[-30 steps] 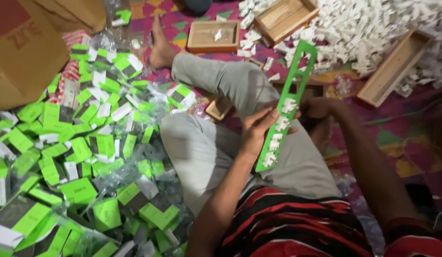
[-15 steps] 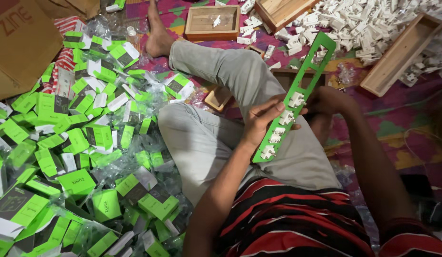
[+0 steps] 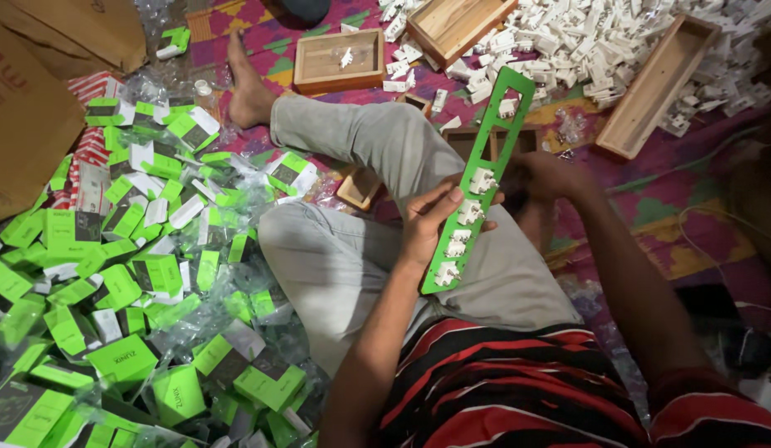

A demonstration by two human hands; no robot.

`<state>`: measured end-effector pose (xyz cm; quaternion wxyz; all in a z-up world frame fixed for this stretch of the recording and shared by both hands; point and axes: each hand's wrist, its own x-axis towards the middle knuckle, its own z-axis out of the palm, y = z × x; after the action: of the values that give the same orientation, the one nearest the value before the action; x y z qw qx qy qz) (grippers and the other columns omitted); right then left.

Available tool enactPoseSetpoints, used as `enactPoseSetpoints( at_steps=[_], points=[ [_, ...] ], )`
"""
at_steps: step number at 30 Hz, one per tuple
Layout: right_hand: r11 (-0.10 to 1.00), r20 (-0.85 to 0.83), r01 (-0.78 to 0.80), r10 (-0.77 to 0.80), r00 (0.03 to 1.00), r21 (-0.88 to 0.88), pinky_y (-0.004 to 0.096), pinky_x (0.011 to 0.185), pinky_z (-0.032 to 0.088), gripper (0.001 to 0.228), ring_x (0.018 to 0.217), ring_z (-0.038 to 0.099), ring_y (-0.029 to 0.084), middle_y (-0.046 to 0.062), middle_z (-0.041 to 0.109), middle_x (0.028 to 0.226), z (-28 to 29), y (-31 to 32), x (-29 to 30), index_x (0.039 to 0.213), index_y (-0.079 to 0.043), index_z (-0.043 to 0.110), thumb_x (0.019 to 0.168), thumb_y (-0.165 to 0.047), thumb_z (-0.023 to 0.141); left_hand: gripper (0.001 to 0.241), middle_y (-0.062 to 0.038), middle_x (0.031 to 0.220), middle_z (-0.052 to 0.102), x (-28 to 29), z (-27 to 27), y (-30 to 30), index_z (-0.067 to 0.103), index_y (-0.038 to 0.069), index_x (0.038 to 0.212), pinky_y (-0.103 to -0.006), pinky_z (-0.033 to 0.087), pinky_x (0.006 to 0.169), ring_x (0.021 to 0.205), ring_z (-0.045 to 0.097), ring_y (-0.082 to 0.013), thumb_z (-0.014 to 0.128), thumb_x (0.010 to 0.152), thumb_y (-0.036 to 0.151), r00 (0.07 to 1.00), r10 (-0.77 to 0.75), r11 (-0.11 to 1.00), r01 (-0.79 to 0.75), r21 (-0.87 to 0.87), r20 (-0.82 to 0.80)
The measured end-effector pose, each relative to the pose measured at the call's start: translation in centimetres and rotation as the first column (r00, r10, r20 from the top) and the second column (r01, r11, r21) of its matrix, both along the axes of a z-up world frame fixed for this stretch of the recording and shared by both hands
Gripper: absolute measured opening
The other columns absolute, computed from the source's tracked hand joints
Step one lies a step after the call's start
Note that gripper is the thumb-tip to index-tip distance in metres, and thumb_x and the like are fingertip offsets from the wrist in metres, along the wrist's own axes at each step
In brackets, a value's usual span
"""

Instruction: The person sits on the floor and assembles small white electrical components onto a green plastic strip. They pick up the components and fasteners from wooden trays and the floor, attaching them one by one to the strip.

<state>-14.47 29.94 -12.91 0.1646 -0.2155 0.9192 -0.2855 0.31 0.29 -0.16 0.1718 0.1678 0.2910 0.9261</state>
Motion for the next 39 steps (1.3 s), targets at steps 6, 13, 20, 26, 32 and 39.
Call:
enactPoseSetpoints(
  at_steps=[6, 13, 20, 26, 32, 39],
  points=[
    [0.587, 0.206, 0.387, -0.351, 0.913, -0.712, 0.033, 0.071, 0.056, 0.011, 0.084, 0.068, 0.017, 0.006, 0.070, 0.093, 4.6, -1.4, 4.2, 0.112, -0.002, 0.066, 0.101, -0.003, 0.066, 0.040, -0.023, 0.137, 0.063, 0.3, 0.2, 0.0, 0.055, -0.008, 0.144, -0.0495, 0.064, 0.090, 0.125, 0.065, -0.0384, 0.057, 0.108, 0.009, 0.999, 0.043, 0.999, -0.043, -0.017, -0.009],
    [0.382, -0.117, 0.050, -0.403, 0.908, -0.923, 0.025, 0.079, 0.055, 0.008, 0.086, 0.064, 0.010, 0.005, 0.067, 0.102, 13.1, -4.6, 11.3, 0.118, 0.001, 0.063, 0.112, 0.000, 0.059, 0.035, -0.010, 0.142, 0.056, 1.3, 0.8, 1.6, 0.066, -0.007, 0.131, -0.0366, 0.063, 0.086, 0.114, 0.067, -0.0217, 0.069, 0.098, 0.004, 0.921, 0.322, 0.886, -0.375, -0.272, -0.220],
    [0.483, -0.289, -0.083, -0.369, 0.884, -0.872, 0.024, 0.077, 0.052, 0.007, 0.088, 0.062, 0.011, 0.009, 0.064, 0.106, 15.2, -10.4, 16.0, 0.112, 0.006, 0.063, 0.108, 0.007, 0.057, 0.034, -0.010, 0.144, 0.059, 2.6, 1.3, 1.9, 0.070, -0.003, 0.131, -0.0195, 0.053, 0.086, 0.101, 0.065, -0.0075, 0.073, 0.098, 0.004, 0.796, 0.451, 0.709, -0.594, -0.380, -0.404],
    [0.451, -0.178, 0.048, -0.444, 0.878, -0.891, 0.025, 0.079, 0.055, 0.014, 0.092, 0.067, 0.012, 0.010, 0.067, 0.110, 16.0, -10.7, 16.5, 0.117, 0.007, 0.068, 0.105, 0.007, 0.063, 0.034, -0.009, 0.146, 0.059, 2.8, 1.6, 2.3, 0.070, -0.001, 0.131, -0.0190, 0.053, 0.085, 0.104, 0.066, -0.0067, 0.073, 0.098, 0.005, 0.778, 0.458, 0.698, -0.614, -0.368, -0.430],
    [0.337, -0.026, 0.137, -0.438, 0.899, -0.932, 0.026, 0.087, 0.060, 0.026, 0.097, 0.072, 0.013, 0.012, 0.073, 0.108, 15.3, -10.4, 16.6, 0.124, 0.005, 0.065, 0.097, 0.007, 0.067, 0.036, -0.010, 0.146, 0.058, 3.0, 1.6, 2.4, 0.070, 0.000, 0.131, -0.0186, 0.053, 0.081, 0.103, 0.066, -0.0079, 0.075, 0.095, 0.005, 0.780, 0.447, 0.691, -0.612, -0.386, -0.437],
    [0.513, -0.312, -0.018, -0.493, 0.812, -0.858, 0.025, 0.089, 0.053, 0.016, 0.102, 0.065, 0.014, 0.011, 0.063, 0.113, 14.1, -10.4, 16.0, 0.115, 0.005, 0.071, 0.101, 0.011, 0.065, 0.039, -0.012, 0.147, 0.058, 2.9, 1.3, 2.5, 0.069, 0.003, 0.135, -0.0277, 0.053, 0.104, 0.121, 0.065, -0.0151, 0.075, 0.096, 0.005, 0.743, 0.424, 0.663, -0.644, -0.381, -0.518]
  ],
)
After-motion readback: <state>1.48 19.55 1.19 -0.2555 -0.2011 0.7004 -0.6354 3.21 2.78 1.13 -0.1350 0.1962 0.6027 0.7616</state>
